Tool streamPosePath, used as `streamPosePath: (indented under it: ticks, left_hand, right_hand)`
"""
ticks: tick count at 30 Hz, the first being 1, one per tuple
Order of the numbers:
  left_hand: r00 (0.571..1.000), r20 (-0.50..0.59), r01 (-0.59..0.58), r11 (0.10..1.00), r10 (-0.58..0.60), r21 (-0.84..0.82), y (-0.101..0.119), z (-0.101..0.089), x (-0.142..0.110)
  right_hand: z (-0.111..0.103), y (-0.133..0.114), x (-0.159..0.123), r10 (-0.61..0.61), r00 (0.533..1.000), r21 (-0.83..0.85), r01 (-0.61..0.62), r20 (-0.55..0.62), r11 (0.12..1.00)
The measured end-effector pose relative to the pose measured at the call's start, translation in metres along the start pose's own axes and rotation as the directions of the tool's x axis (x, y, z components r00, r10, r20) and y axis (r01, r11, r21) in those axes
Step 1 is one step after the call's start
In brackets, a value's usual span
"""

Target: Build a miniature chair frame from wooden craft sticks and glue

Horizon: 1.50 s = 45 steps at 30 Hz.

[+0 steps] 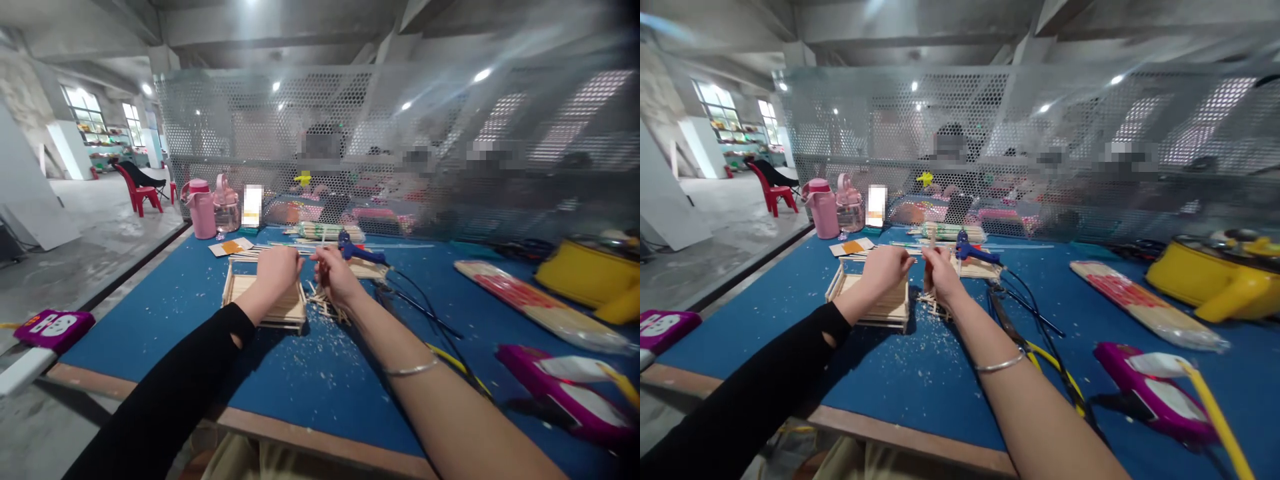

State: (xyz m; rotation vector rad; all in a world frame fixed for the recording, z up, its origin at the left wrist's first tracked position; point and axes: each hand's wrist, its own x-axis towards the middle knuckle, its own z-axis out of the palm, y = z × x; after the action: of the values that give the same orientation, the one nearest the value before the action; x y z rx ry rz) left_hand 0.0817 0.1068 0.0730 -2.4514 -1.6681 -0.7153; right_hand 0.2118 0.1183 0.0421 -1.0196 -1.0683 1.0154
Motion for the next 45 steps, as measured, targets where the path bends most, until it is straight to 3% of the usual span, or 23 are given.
streamPosePath:
  ticks: [3,8,12,17,21,25,32,39,45]
  left_hand:
    - [1.000,0.003,-0.001,1.000,0.001,-0.001,-0.003,0.001,0.003]
    - [0.999,0.040,0.022,0.999,-0.020,-0.049,-0.009,0.000,0.007]
    - [0.999,0.007,0.038,0.997,-0.038,-0.063,-0.014,-0.006,0.007]
    - [0.985,0.153,-0.072,0.997,0.076,-0.035,-0.014,-0.012,0.008]
    - [0.981,0.179,-0.058,0.993,0.076,-0.100,-0.015,-0.014,0.011]
    - [0.988,0.143,-0.026,0.983,0.053,-0.183,-0.016,-0.012,0.010]
    - [0.999,-0.039,0.027,0.995,-0.031,-0.095,-0.012,0.000,-0.009]
    - [0.993,-0.119,-0.044,0.988,0.026,-0.150,-0.015,0.008,-0.016]
    - [0.994,-0.111,-0.020,0.983,-0.001,-0.184,-0.014,0.009,-0.014]
  right_hand:
    - [0.000,0.003,-0.003,0.082,0.996,-0.012,-0.082,-0.024,0.997]
    - [-0.003,0.004,-0.005,0.012,1.000,-0.014,-0.012,-0.003,1.000]
    - [-0.004,0.005,-0.006,0.032,0.999,0.014,-0.031,-0.017,0.999]
    - [-0.004,0.007,-0.005,0.055,0.998,-0.002,-0.055,-0.026,0.998]
    - [-0.004,0.008,-0.005,0.055,0.998,0.005,-0.055,-0.039,0.998]
    - [-0.004,0.010,-0.006,0.055,0.998,-0.008,-0.055,0.005,0.998]
    - [-0.003,0.011,-0.006,-0.079,0.992,0.007,0.079,0.095,0.997]
    - [0.008,0.007,-0.012,-0.203,0.944,0.012,0.207,0.259,0.978]
    - [0.004,0.012,-0.011,-0.136,0.947,0.001,0.143,0.292,0.990]
